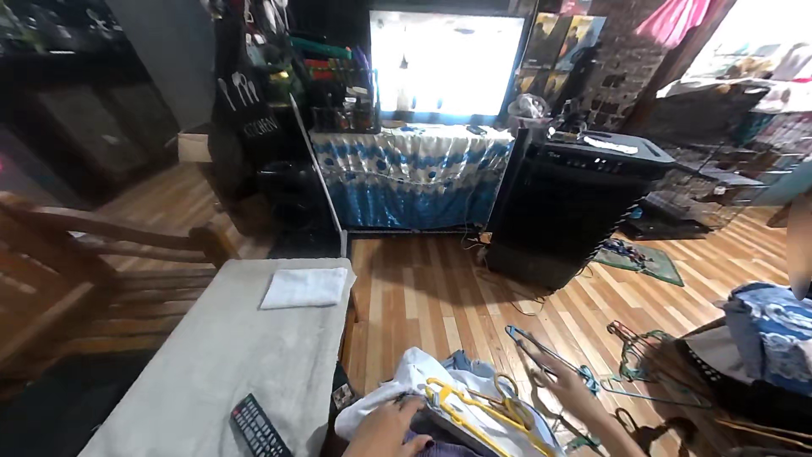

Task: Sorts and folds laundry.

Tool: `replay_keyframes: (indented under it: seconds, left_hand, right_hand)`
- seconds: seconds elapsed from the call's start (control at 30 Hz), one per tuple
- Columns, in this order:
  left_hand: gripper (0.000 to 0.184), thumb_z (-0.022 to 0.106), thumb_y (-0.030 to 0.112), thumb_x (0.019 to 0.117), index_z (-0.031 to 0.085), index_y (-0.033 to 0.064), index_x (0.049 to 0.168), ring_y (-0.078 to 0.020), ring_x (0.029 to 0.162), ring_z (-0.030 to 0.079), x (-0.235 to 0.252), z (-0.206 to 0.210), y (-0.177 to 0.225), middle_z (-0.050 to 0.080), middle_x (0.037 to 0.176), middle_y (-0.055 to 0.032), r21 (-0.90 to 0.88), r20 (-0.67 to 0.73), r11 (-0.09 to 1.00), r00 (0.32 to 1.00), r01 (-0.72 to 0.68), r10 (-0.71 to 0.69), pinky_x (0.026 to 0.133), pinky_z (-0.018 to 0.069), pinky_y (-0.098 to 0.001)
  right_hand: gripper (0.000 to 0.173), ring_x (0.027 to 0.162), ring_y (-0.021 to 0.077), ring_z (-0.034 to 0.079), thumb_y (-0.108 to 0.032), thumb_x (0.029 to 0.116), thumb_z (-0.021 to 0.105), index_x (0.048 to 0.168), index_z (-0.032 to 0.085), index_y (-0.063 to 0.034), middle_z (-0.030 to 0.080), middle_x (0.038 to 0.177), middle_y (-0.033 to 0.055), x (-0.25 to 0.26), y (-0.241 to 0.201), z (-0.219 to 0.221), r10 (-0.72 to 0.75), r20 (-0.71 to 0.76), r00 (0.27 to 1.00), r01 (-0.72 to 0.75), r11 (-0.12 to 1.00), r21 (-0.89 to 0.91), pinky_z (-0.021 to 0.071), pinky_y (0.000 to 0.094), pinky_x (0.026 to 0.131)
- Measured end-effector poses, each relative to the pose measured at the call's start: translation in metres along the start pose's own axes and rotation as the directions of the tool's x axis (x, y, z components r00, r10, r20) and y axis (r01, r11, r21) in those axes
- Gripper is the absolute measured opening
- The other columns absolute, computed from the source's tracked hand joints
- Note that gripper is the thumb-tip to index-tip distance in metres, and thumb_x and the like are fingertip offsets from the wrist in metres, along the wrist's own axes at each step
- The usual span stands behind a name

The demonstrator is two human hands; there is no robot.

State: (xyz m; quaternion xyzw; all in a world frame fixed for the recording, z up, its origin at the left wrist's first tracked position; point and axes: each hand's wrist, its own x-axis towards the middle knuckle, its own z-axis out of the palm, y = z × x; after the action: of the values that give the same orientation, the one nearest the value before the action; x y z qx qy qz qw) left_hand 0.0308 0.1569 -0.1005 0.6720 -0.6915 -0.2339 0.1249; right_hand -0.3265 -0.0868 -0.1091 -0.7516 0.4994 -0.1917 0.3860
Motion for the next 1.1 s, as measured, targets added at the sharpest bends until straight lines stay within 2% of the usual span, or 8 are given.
replay_keyframes:
  seconds: [0.1, 0.2, 0.37, 0.5, 0.67, 0.8, 0.97, 1.1]
  left_hand:
    - [0.055, 0.05, 0.066, 0.0986, 0.065, 0.021, 0.127, -0.0308, 0.089, 0.073, 0.006, 0.001, 0.003, 0.074, 0.096, -0.0091, 0.059, -0.007, 0.998, 1.0, -0.003, 0.004, 0.08, 0.0588, -0.0589]
    - [0.05, 0.056, 0.064, 0.096, 0.07, 0.0173, 0.109, -0.0243, 0.089, 0.071, 0.014, 0.004, 0.007, 0.072, 0.094, -0.0045, 0.105, -0.109, 0.994, 0.993, -0.026, 0.038, 0.078, 0.0601, -0.0508]
    - [0.084, 0.076, 0.072, 0.0743, 0.053, 0.0352, 0.145, -0.0276, 0.12, 0.061, 0.019, 0.005, 0.005, 0.065, 0.127, -0.0041, 0.24, -0.187, 0.967, 0.973, -0.089, 0.136, 0.098, 0.0543, -0.05]
    - [0.082, 0.086, 0.052, 0.0768, 0.048, 0.032, 0.147, -0.0175, 0.112, 0.067, 0.015, -0.006, 0.011, 0.07, 0.121, 0.0015, 0.031, -0.113, 0.967, 0.96, -0.254, 0.256, 0.102, 0.0536, -0.043]
    - [0.045, 0.067, 0.047, 0.0974, 0.071, 0.004, 0.108, -0.0209, 0.111, 0.067, 0.006, -0.009, 0.023, 0.072, 0.11, -0.0095, -0.221, -0.1, 0.848, 0.876, -0.482, 0.472, 0.103, 0.0511, -0.0385]
    - [0.037, 0.057, 0.039, 0.1051, 0.072, 0.0075, 0.092, -0.0175, 0.101, 0.068, 0.006, 0.002, 0.02, 0.071, 0.098, -0.006, -0.257, -0.173, 0.79, 0.831, -0.557, 0.529, 0.095, 0.0547, -0.0366]
    - [0.031, 0.066, 0.044, 0.0966, 0.071, 0.0166, 0.111, -0.0089, 0.091, 0.07, -0.004, 0.006, 0.04, 0.073, 0.099, 0.0024, -0.188, -0.296, 0.937, 0.927, -0.295, 0.232, 0.083, 0.0596, -0.0349]
    - [0.041, 0.067, 0.039, 0.0937, 0.066, 0.0202, 0.13, -0.0046, 0.087, 0.07, -0.001, 0.013, 0.05, 0.074, 0.101, 0.0063, 0.031, -0.486, 0.985, 0.859, -0.169, 0.163, 0.077, 0.061, -0.0296]
  right_hand:
    - [0.053, 0.145, 0.0376, 0.042, -0.023, 0.0952, 0.069, 0.145, 0.058, -0.0079, 0.046, 0.154, 0.0222, -0.039, -0.079, 0.052, -0.25, 0.41, 0.877, 0.261, 0.965, 0.03, 0.0361, 0.0542, 0.12]
    - [0.053, 0.134, 0.0366, 0.055, -0.025, 0.0932, 0.074, 0.139, 0.06, -0.0027, 0.059, 0.141, 0.0219, -0.074, -0.13, 0.079, -0.275, 0.532, 0.801, 0.332, 0.943, -0.012, 0.042, 0.0525, 0.115]
    - [0.034, 0.118, 0.0369, 0.062, -0.036, 0.0821, 0.084, 0.103, 0.079, -0.0088, 0.069, 0.119, 0.0201, -0.093, -0.15, 0.074, -0.367, 0.366, 0.855, 0.432, 0.895, -0.11, 0.0492, 0.0538, 0.104]
    - [0.033, 0.099, 0.034, 0.069, -0.028, 0.0862, 0.082, 0.105, 0.073, -0.002, 0.07, 0.104, 0.019, -0.105, -0.163, 0.061, -0.419, 0.203, 0.885, 0.442, 0.893, -0.083, 0.0572, 0.0499, 0.089]
    - [0.024, 0.078, 0.0249, 0.071, -0.025, 0.1004, 0.066, 0.12, 0.075, -0.0144, 0.071, 0.089, 0.0118, -0.11, -0.146, 0.053, -0.647, 0.023, 0.762, 0.627, 0.729, -0.275, 0.0602, 0.0415, 0.068]
    - [0.023, 0.075, 0.026, 0.07, -0.022, 0.0987, 0.068, 0.116, 0.076, -0.0094, 0.071, 0.084, 0.013, -0.117, -0.149, 0.043, -0.75, 0.003, 0.661, 0.712, 0.627, -0.317, 0.059, 0.039, 0.066]
    - [0.024, 0.075, 0.0286, 0.069, -0.019, 0.0997, 0.066, 0.118, 0.075, -0.0055, 0.07, 0.085, 0.0143, -0.124, -0.154, 0.045, -0.717, 0.021, 0.696, 0.664, 0.633, -0.397, 0.0586, 0.0399, 0.064]
    - [0.026, 0.076, 0.0291, 0.07, -0.022, 0.1007, 0.064, 0.12, 0.075, -0.0078, 0.07, 0.087, 0.0139, -0.126, -0.162, 0.05, -0.653, 0.0, 0.757, 0.578, 0.671, -0.465, 0.0586, 0.0405, 0.063]
